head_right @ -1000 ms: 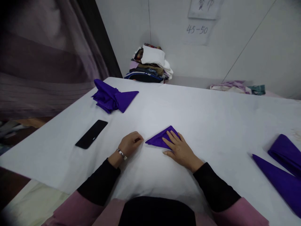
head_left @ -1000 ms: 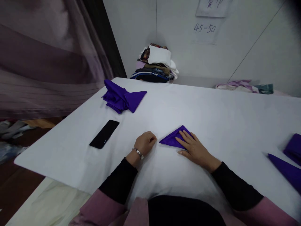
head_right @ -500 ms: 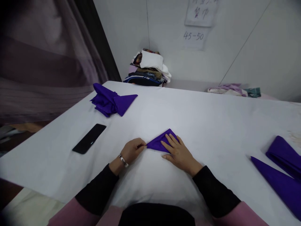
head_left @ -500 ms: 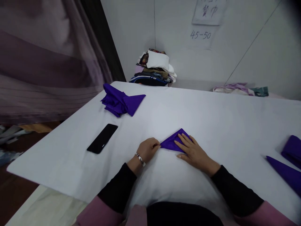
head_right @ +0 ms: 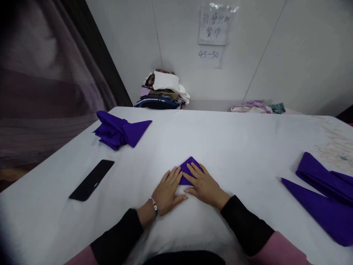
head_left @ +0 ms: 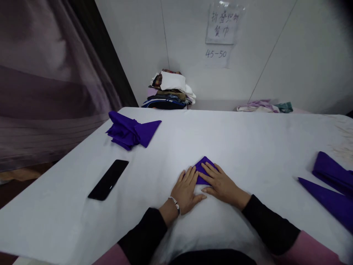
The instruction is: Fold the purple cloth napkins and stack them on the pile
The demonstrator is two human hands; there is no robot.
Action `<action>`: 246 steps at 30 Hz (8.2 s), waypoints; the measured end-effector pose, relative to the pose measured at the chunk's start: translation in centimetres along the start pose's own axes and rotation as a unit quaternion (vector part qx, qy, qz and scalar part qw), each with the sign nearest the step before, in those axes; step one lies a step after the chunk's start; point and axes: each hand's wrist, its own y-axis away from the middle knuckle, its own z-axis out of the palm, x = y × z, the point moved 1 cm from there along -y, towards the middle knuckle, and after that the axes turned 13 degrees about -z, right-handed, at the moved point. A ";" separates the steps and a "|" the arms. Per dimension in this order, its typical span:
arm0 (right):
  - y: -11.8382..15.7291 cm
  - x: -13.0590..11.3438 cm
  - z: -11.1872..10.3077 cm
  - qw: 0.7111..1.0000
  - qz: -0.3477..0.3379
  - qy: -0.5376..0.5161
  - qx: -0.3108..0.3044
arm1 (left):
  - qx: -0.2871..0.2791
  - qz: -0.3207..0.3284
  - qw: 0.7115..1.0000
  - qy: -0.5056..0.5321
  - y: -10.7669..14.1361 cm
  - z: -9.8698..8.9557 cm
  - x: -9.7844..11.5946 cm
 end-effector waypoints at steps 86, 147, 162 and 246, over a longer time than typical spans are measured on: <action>2.9 0.6 -0.3 0.983 -0.076 -0.105 0.132 | 0.081 -0.352 0.919 0.159 -4.7 -2.5 -4.6; 2.3 0.0 -1.1 0.978 -0.044 -0.104 0.174 | 0.117 -0.210 0.941 0.238 -3.5 -1.8 -6.1; 1.9 0.4 -1.0 0.980 -0.044 -0.117 0.153 | 0.117 -0.196 0.972 0.054 -3.9 -2.3 -6.1; 2.7 3.6 -1.8 0.983 0.008 -0.076 0.167 | -0.064 -0.057 0.996 0.017 -2.4 -1.8 -5.2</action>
